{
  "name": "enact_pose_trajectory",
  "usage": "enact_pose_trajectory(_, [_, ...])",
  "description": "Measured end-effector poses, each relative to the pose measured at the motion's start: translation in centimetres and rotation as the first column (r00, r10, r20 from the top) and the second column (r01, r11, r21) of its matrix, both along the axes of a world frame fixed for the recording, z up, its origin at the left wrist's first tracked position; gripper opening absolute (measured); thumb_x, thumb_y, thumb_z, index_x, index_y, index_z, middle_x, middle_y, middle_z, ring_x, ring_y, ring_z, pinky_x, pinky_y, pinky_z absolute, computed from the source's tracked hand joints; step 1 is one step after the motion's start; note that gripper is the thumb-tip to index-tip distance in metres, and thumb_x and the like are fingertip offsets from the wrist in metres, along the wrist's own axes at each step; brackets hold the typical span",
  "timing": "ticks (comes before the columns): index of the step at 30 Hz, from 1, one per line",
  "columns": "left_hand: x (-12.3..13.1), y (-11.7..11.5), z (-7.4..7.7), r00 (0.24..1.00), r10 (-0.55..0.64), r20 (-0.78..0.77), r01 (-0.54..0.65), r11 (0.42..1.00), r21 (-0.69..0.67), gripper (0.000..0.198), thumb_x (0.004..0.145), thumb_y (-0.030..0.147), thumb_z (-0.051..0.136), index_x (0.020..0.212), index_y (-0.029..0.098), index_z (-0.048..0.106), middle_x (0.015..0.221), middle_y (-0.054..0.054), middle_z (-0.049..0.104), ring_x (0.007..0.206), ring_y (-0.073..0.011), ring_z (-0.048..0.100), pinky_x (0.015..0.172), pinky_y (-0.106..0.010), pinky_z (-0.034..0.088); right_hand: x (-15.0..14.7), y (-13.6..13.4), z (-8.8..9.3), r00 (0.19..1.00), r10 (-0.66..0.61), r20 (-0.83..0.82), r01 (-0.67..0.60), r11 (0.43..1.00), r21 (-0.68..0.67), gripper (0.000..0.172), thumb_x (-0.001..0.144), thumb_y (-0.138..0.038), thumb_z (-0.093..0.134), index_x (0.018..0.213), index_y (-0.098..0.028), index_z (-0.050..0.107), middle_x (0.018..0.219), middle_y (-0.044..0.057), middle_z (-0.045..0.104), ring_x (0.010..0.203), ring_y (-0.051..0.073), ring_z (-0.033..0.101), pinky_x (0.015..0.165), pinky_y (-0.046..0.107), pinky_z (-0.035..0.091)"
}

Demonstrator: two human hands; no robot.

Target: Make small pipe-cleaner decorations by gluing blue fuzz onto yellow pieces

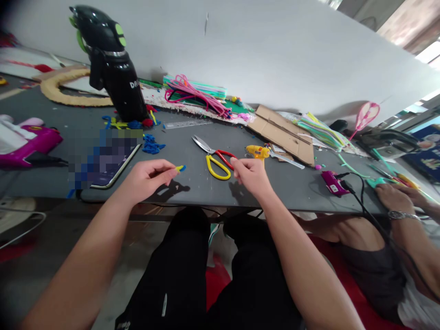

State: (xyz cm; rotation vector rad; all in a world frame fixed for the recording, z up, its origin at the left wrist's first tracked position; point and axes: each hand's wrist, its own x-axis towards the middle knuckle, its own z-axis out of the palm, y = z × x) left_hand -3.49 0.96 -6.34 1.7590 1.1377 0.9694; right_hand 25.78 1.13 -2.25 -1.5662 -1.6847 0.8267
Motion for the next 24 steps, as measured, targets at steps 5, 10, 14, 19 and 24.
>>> enact_pose_trajectory(5, [0.2,-0.1,0.2,1.0,-0.028,-0.005,0.028,1.0,-0.002,0.03,0.09,0.046,0.062,0.087,0.017,0.071,0.064,-0.001,0.063,0.057,-0.0119,0.055,0.054,-0.022,0.04,5.5,-1.3,1.7,0.942,0.176,0.284,-0.085,0.948,-0.308,0.05,0.082,-0.063,0.062,0.061,-0.018,0.064,0.055,0.002,0.058,0.052,0.013,0.049,0.052,0.029,0.034])
enact_pose_trajectory(10, [0.3,-0.2,0.3,0.999,-0.035,-0.02,0.035,0.999,0.005,0.03,0.089,0.046,0.063,0.086,0.017,0.072,0.064,-0.001,0.063,0.058,-0.012,0.055,0.054,-0.022,0.04,8.9,-0.2,1.1,0.783,-0.224,0.58,0.313,0.948,-0.056,0.056,0.074,-0.074,0.061,0.07,-0.018,0.066,0.067,0.005,0.062,0.063,0.018,0.054,0.059,0.031,0.038])
enact_pose_trajectory(14, [0.4,-0.1,0.3,0.999,-0.021,-0.039,0.022,1.0,0.006,0.03,0.089,0.045,0.063,0.085,0.017,0.072,0.063,-0.001,0.063,0.057,-0.0116,0.054,0.052,-0.022,0.039,8.2,3.1,-2.0,0.788,-0.25,0.563,0.297,0.955,0.009,0.056,0.074,-0.069,0.063,0.089,-0.016,0.069,0.091,0.013,0.069,0.086,0.027,0.062,0.075,0.036,0.045])
enact_pose_trajectory(19, [0.5,-0.2,0.2,0.997,0.038,-0.065,-0.037,0.999,0.011,0.026,0.088,0.042,0.065,0.084,0.018,0.073,0.062,0.0,0.063,0.057,-0.0108,0.054,0.053,-0.021,0.039,6.5,4.3,-3.3,0.888,-0.342,0.308,0.318,0.939,0.129,0.036,0.081,-0.049,0.062,0.09,-0.014,0.067,0.086,0.011,0.069,0.079,0.025,0.063,0.073,0.037,0.048])
enact_pose_trajectory(24, [0.8,-0.3,-0.3,0.988,0.142,-0.056,-0.139,0.989,0.059,0.025,0.087,0.041,0.067,0.084,0.018,0.073,0.063,0.0,0.065,0.059,-0.0113,0.056,0.056,-0.022,0.04,2.5,0.4,-1.2,0.99,0.024,-0.138,-0.031,0.998,-0.048,0.033,0.082,-0.051,0.066,0.082,-0.019,0.068,0.076,0.005,0.068,0.065,0.017,0.06,0.065,0.032,0.051])
